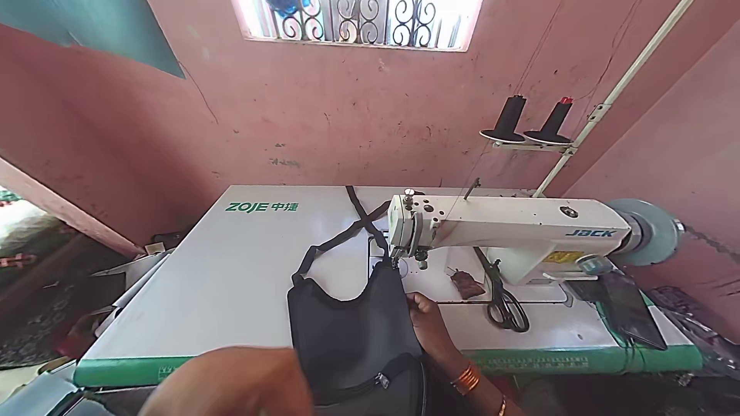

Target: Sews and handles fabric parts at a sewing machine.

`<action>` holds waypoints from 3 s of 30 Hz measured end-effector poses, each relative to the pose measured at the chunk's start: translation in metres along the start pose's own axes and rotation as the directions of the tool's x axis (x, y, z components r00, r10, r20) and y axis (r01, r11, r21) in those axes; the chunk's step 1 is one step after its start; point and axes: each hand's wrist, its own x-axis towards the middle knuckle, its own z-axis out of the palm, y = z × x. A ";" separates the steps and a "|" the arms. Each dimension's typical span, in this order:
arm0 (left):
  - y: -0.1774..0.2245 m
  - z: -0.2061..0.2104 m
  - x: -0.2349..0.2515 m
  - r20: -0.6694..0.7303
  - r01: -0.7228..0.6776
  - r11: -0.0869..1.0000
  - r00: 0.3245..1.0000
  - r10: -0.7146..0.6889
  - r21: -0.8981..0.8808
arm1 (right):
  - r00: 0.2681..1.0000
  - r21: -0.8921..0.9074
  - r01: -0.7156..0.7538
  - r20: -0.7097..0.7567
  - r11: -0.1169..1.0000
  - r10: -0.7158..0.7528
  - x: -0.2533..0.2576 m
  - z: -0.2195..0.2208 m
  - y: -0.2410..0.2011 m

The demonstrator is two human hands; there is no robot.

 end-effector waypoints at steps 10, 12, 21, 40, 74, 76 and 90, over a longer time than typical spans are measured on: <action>-0.201 0.046 0.164 -0.722 0.541 0.717 0.688 -0.075 0.441 | 0.948 -0.455 0.217 -0.114 0.864 -0.298 -0.030 -0.006 0.017; -0.202 0.048 0.161 -0.728 0.533 0.706 0.685 -0.038 0.465 | 0.955 -0.591 0.229 -0.018 0.773 -0.296 -0.034 -0.008 0.010; -0.223 0.032 0.143 -0.543 0.327 0.625 0.819 0.187 0.709 | 0.997 -0.554 0.065 0.071 0.830 -0.031 -0.045 -0.003 -0.001; -0.230 -0.047 0.166 -0.547 0.431 0.673 0.836 -0.046 0.602 | 0.990 -0.662 0.142 0.083 0.735 -0.117 0.034 0.010 -0.017; -0.153 0.091 0.102 -0.833 0.410 0.900 0.440 -0.335 -0.146 | 0.628 -0.073 0.555 0.690 0.828 -0.360 -0.097 -0.073 0.000; -0.151 0.093 0.101 -0.850 0.389 0.914 0.437 -0.295 -0.117 | 0.718 -0.072 0.507 0.587 0.859 -0.374 -0.087 -0.090 -0.020; -0.140 0.082 0.103 -0.772 0.576 0.808 0.568 -0.285 0.126 | 0.923 -0.598 0.217 -0.132 0.772 -0.362 -0.043 -0.004 0.009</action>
